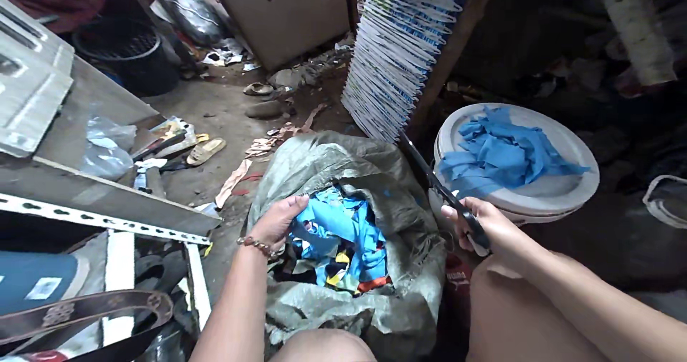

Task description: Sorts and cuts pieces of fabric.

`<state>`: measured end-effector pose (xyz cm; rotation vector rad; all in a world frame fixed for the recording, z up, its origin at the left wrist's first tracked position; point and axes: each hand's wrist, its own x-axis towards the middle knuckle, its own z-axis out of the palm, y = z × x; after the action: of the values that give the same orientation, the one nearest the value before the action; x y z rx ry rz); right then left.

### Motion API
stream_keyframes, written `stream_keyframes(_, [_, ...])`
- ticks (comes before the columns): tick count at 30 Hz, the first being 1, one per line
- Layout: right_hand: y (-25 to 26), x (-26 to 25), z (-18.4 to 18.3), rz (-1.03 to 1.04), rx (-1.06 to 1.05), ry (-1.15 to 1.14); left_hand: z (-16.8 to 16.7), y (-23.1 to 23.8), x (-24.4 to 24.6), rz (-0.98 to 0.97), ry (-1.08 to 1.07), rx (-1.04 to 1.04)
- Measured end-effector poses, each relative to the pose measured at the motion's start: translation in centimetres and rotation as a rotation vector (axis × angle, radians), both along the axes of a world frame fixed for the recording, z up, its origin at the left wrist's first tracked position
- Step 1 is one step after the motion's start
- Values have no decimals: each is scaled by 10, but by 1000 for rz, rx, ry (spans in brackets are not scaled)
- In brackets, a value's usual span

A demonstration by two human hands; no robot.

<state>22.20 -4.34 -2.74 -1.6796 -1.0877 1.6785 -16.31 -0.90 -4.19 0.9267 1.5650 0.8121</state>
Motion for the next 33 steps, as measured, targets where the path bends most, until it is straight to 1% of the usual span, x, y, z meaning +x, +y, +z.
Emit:
stream_keyframes(2, [-3, -5, 0, 23, -10, 41, 17, -11, 5, 92, -127, 29])
stream_keyframes(5, [-8, -16, 1, 115, 50, 85, 40, -28, 18, 135, -262, 67])
stream_keyframes(10, [-3, -59, 14, 248, 184, 227, 65, -46, 54, 211, -345, 143])
stream_keyframes(13, [1, -92, 13, 272, 266, 306, 70, -51, 74, 299, -440, 176])
stream_keyframes(15, [9, -108, 3, 240, 335, 280, 66, -52, 80, 377, -473, 202])
stream_keyframes(16, [14, -115, -7, 204, 367, 221, 62, -53, 81, 423, -482, 217])
stream_keyframes(18, [27, -123, -33, 116, 394, 25, 54, -55, 79, 521, -512, 236])
stream_keyframes(20, [37, -126, -60, 61, 285, -189, 46, -59, 74, 594, -527, 244])
stream_keyframes(22, [43, -124, -90, 74, 97, -368, 39, -63, 68, 616, -539, 245])
stream_keyframes(24, [42, -119, -122, 70, -43, -451, 33, -62, 63, 623, -537, 248])
stream_keyframes(27, [33, -111, -165, 89, -135, -480, 26, -57, 54, 654, -541, 260])
stream_keyframes(29, [29, -106, -184, 173, -175, -532, 23, -53, 48, 671, -544, 273])
stream_keyframes(31, [28, -106, -188, 366, -266, -599, 21, -51, 43, 687, -550, 275])
stream_keyframes(33, [27, -110, -196, 586, -276, -609, 21, -50, 39, 699, -562, 272])
